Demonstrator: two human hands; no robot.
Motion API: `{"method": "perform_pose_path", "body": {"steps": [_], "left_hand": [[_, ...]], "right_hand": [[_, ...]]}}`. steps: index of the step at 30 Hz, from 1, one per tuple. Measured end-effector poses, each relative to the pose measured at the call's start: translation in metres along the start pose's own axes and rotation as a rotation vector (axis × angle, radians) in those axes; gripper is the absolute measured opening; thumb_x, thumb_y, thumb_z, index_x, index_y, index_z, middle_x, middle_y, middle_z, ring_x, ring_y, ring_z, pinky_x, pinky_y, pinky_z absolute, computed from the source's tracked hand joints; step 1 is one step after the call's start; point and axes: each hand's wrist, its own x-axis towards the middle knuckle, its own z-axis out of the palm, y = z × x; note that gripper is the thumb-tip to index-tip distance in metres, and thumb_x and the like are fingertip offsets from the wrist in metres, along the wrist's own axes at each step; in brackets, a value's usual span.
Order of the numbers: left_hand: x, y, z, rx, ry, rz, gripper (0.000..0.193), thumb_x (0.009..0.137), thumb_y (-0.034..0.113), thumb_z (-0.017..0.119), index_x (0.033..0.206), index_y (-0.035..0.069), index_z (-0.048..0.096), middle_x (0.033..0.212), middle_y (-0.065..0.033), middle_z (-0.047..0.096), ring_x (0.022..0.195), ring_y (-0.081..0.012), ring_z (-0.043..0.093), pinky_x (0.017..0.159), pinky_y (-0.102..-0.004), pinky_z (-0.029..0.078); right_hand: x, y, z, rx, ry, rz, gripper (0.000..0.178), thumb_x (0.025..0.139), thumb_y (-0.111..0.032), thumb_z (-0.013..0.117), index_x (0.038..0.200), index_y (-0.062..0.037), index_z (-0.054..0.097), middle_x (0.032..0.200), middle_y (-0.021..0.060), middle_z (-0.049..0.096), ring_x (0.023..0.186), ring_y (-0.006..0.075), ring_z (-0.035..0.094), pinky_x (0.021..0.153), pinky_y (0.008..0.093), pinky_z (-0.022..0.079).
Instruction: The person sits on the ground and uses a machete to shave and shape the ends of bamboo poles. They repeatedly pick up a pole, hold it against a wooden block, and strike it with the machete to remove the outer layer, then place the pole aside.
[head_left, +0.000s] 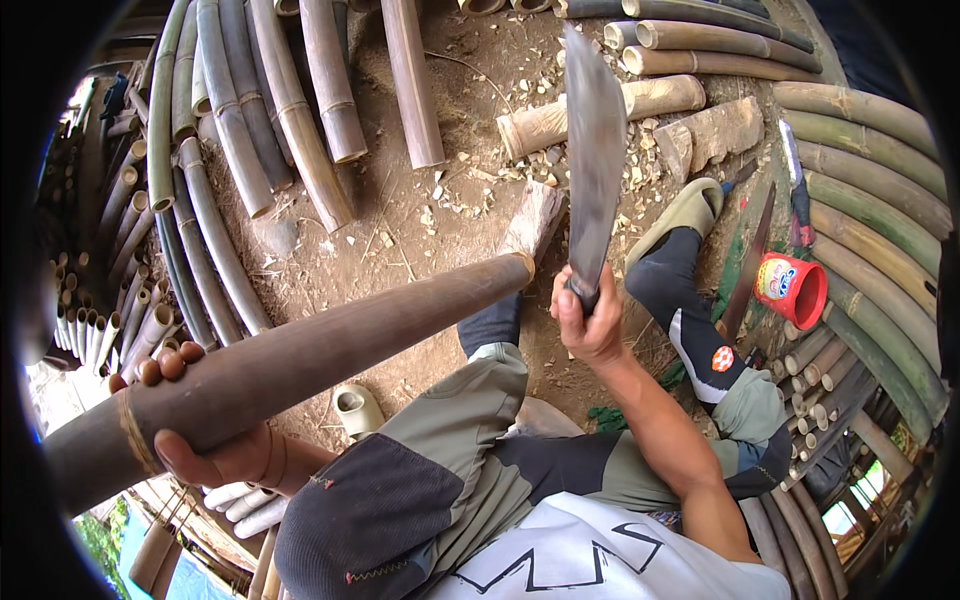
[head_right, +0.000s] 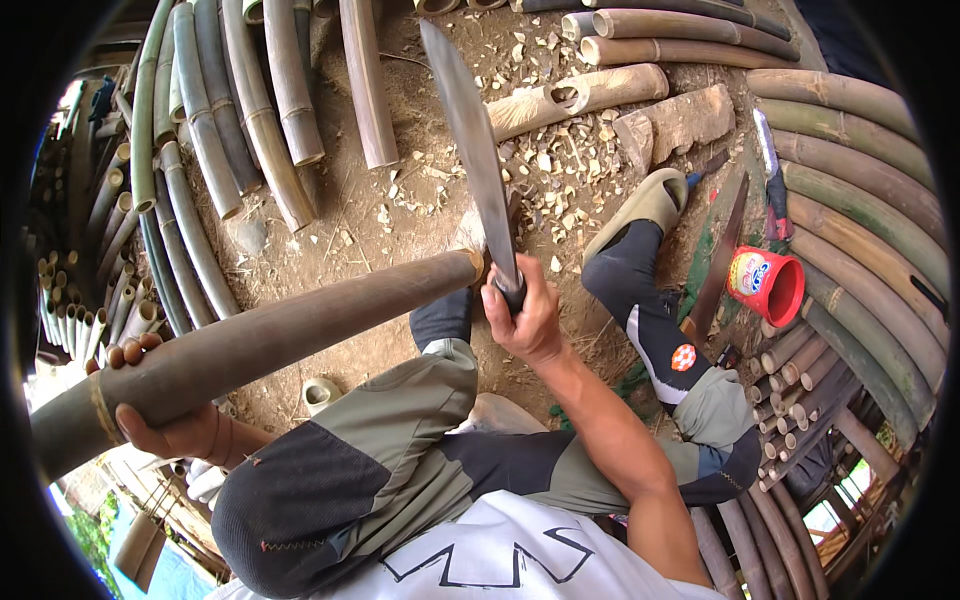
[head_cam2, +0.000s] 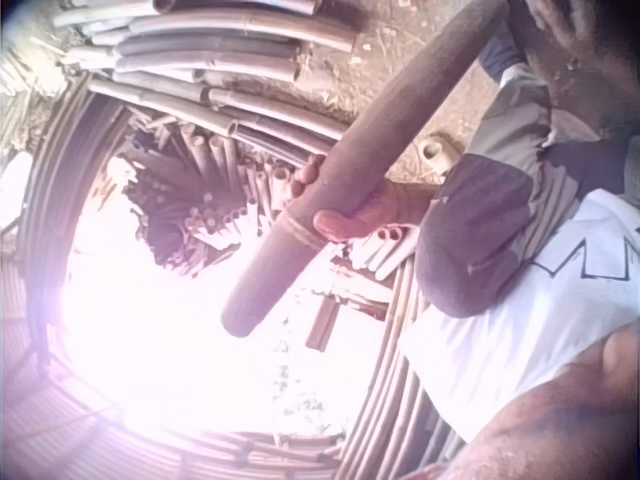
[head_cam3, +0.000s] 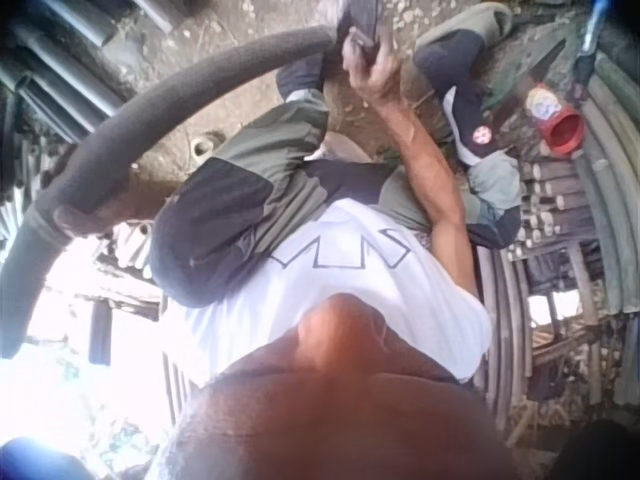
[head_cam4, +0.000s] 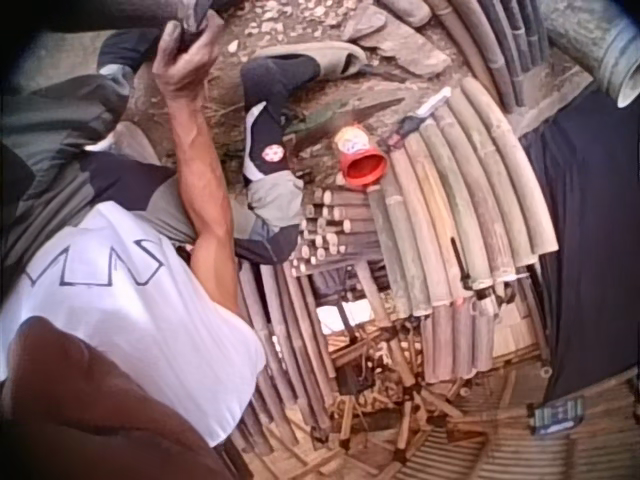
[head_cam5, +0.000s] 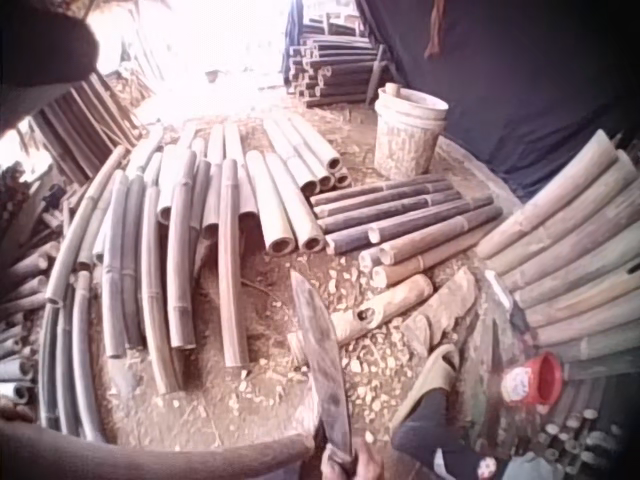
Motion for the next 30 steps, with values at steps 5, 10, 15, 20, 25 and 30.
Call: {"method": "perform_pose_path", "body": {"steps": [5,10,15,20,25,30], "left_hand": [[0.004,0.003,-0.002,-0.072,-0.105,-0.013,0.083,0.075,0.03,0.072,0.145,0.004,0.036,0.114,-0.0132,0.052,0.105,-0.0257,0.058,0.1,-0.0454,0.045],[0.0,0.009,-0.008,-0.176,-0.211,-0.063,0.084,0.073,0.028,0.075,0.144,0.005,0.039,0.113,-0.0115,0.05,0.105,-0.0258,0.056,0.101,-0.0464,0.043],[0.001,0.012,-0.001,-0.198,-0.258,-0.054,0.084,0.072,0.027,0.079,0.143,0.005,0.04,0.112,-0.0104,0.05,0.107,-0.0257,0.055,0.099,-0.046,0.044],[-0.002,0.011,0.004,-0.192,-0.213,-0.051,0.086,0.071,0.023,0.083,0.143,0.005,0.04,0.112,-0.0106,0.052,0.105,-0.0246,0.056,0.098,-0.0449,0.046],[0.003,0.013,-0.004,-0.245,-0.322,-0.055,0.088,0.068,0.02,0.086,0.142,0.004,0.04,0.111,-0.0093,0.053,0.102,-0.0233,0.057,0.098,-0.0457,0.045],[0.005,0.012,0.002,-0.294,-0.388,-0.077,0.089,0.067,0.021,0.088,0.141,0.004,0.04,0.11,-0.0085,0.054,0.103,-0.0229,0.057,0.098,-0.0453,0.045]], "right_hand": [[-0.019,0.051,-0.007,-0.341,-0.399,0.493,0.045,0.094,-0.035,0.063,0.115,0.0036,0.052,0.077,0.0265,0.066,0.079,0.0421,0.07,0.068,0.0489,0.053],[0.004,-0.031,-0.011,-0.116,-0.198,0.211,0.04,0.096,-0.026,0.06,0.12,0.0046,0.05,0.079,0.0196,0.066,0.071,0.0329,0.069,0.062,0.0389,0.053],[-0.013,0.022,-0.008,-0.361,-0.28,0.225,0.039,0.095,-0.027,0.062,0.116,0.0032,0.05,0.079,0.0157,0.066,0.067,0.0314,0.068,0.061,0.0401,0.053],[-0.002,0.015,-0.013,-0.281,-0.385,0.412,0.04,0.096,-0.036,0.06,0.109,0.0017,0.055,0.076,0.0226,0.066,0.072,0.0416,0.068,0.062,0.0441,0.052],[0.005,-0.008,-0.002,0.22,-0.09,-0.057,0.032,0.096,-0.024,0.059,0.109,0.0037,0.051,0.075,0.0114,0.066,0.06,0.0198,0.067,0.051,0.0318,0.05],[-0.01,0.036,-0.014,-0.3,-0.377,0.405,0.044,0.096,-0.038,0.061,0.105,0.0045,0.055,0.075,0.0232,0.067,0.068,0.0391,0.069,0.062,0.0462,0.053]]}}
